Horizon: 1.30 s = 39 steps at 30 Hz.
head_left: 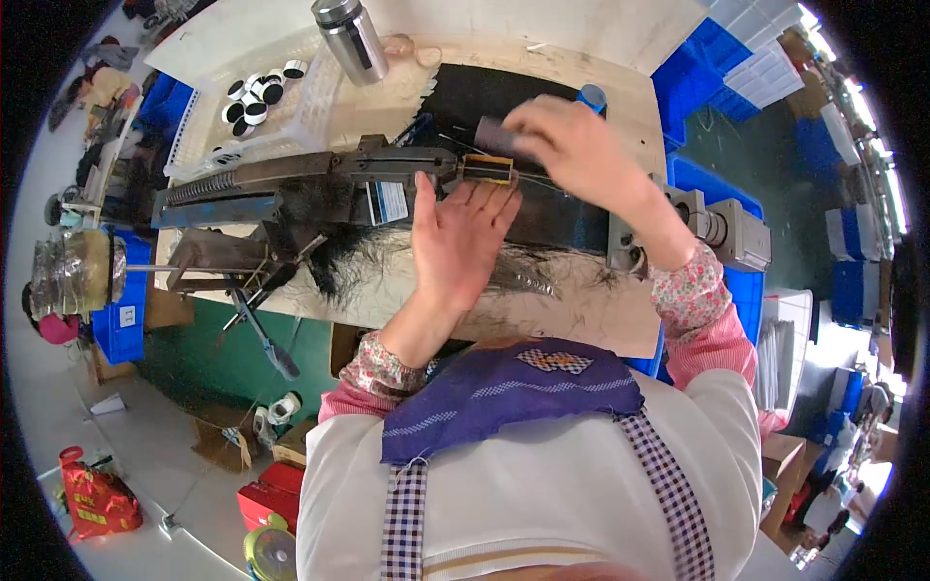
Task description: The person is assembling individual strands into a brush head using a mechanical jig.
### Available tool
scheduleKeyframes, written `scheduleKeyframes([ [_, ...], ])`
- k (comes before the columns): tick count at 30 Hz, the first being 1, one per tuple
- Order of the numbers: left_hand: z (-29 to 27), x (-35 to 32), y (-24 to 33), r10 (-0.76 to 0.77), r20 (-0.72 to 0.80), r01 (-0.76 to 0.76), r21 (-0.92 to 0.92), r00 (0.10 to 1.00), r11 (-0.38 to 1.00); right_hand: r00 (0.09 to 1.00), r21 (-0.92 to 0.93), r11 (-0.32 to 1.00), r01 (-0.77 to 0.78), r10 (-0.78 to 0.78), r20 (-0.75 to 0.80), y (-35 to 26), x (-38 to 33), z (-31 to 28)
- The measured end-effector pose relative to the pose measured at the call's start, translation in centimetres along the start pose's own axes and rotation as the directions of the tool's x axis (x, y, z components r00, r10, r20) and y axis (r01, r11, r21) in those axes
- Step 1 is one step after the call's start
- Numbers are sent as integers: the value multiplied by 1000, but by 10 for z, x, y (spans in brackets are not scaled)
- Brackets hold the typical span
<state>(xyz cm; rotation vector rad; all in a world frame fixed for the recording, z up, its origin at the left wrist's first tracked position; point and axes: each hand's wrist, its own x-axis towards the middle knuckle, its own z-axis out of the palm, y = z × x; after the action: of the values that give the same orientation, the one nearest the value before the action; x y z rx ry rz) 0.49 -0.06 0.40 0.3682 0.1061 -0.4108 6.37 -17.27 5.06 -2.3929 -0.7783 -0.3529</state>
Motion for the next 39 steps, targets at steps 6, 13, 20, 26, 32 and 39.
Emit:
scheduleKeyframes([
  [6, 2, -2, -1, 82, -97, -84, -17, 992, 996, 994, -279, 959, -56, 80, 74, -47, -13, -5],
  [13, 11, 1, 4, 50, -205, -50, 2, 977, 999, 975, -443, 892, 91, 10, 221, -48, -10, 16],
  [20, -6, 7, -2, 43, -146, -24, 130, 988, 991, 969, -376, 925, -48, 135, 209, -45, -29, 14],
  [26, -20, 4, -50, 82, -143, -75, 58, 986, 996, 906, -121, 971, -206, 236, 351, -25, -156, 36],
  [32, -39, -22, -72, -152, -84, 165, 177, 985, 970, 811, -196, 946, -259, 323, 488, -1, -176, 89],
  [39, -87, -139, 33, 621, 47, -196, 965, 783, 173, 892, -108, 957, -268, 289, 349, -19, -165, 70],
])
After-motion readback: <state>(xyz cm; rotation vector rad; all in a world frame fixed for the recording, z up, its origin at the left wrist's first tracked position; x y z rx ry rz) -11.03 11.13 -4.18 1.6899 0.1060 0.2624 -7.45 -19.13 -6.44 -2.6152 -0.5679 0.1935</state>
